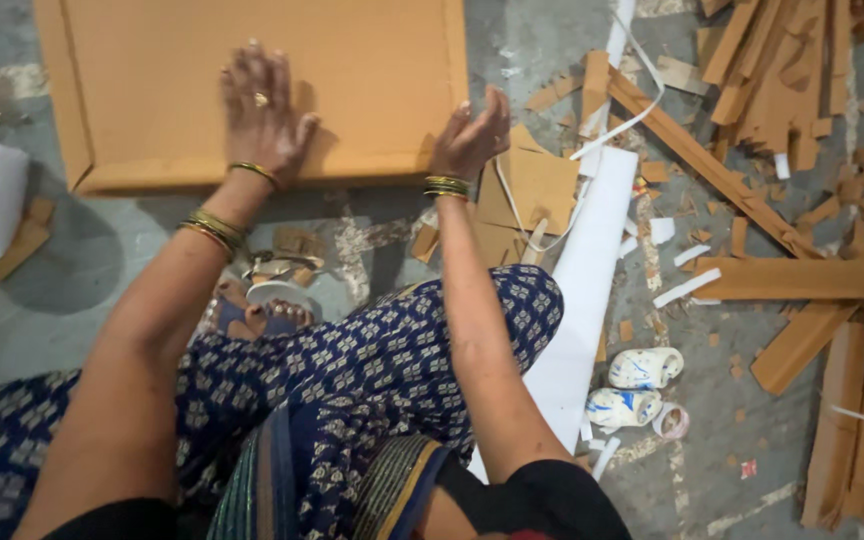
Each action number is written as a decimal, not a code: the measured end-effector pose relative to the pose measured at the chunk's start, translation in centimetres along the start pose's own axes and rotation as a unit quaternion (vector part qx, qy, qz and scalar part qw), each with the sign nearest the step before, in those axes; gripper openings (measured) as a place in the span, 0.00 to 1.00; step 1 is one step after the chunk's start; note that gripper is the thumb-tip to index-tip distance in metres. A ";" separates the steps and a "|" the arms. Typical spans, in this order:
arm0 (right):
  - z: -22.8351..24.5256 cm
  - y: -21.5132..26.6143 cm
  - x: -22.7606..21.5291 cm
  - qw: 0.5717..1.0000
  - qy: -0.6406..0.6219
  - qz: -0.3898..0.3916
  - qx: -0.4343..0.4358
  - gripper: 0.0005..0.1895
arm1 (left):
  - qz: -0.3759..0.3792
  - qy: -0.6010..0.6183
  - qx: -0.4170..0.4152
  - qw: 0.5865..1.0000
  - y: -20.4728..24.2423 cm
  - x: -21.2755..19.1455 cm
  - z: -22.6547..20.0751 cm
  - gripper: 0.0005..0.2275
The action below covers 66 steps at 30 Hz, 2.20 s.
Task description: The person applies glue to a cardboard strip using a white roller and attaches it to the edge of a large cardboard sheet. They then press the strip firmly along the edge to secure it.
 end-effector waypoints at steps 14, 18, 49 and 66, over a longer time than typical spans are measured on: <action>-1.6 0.2 -0.3 0.982 -0.173 -0.059 0.036 0.39 | 0.012 0.071 0.083 0.994 -6.5 8.1 -14.1 0.39; -2.3 0.4 0.1 0.981 -0.173 -0.056 0.067 0.34 | 0.005 0.050 0.015 0.999 -3.0 3.4 -5.5 0.39; -3.0 -0.4 1.7 0.996 -0.046 -0.051 0.050 0.27 | -0.071 -0.103 0.060 0.990 8.1 -4.6 15.0 0.36; -2.6 -0.1 1.7 0.999 -0.034 -0.001 -0.032 0.24 | -0.126 0.004 0.200 0.972 4.6 2.3 1.3 0.43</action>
Point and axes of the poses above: each hand's wrist, its own y-axis away from the middle knuckle, its own x-axis out of the palm, z = x × y, the point moved 6 cm from there along -y, towards the middle knuckle, and after that the axes turned 9 degrees about y, right-handed, at the moved point
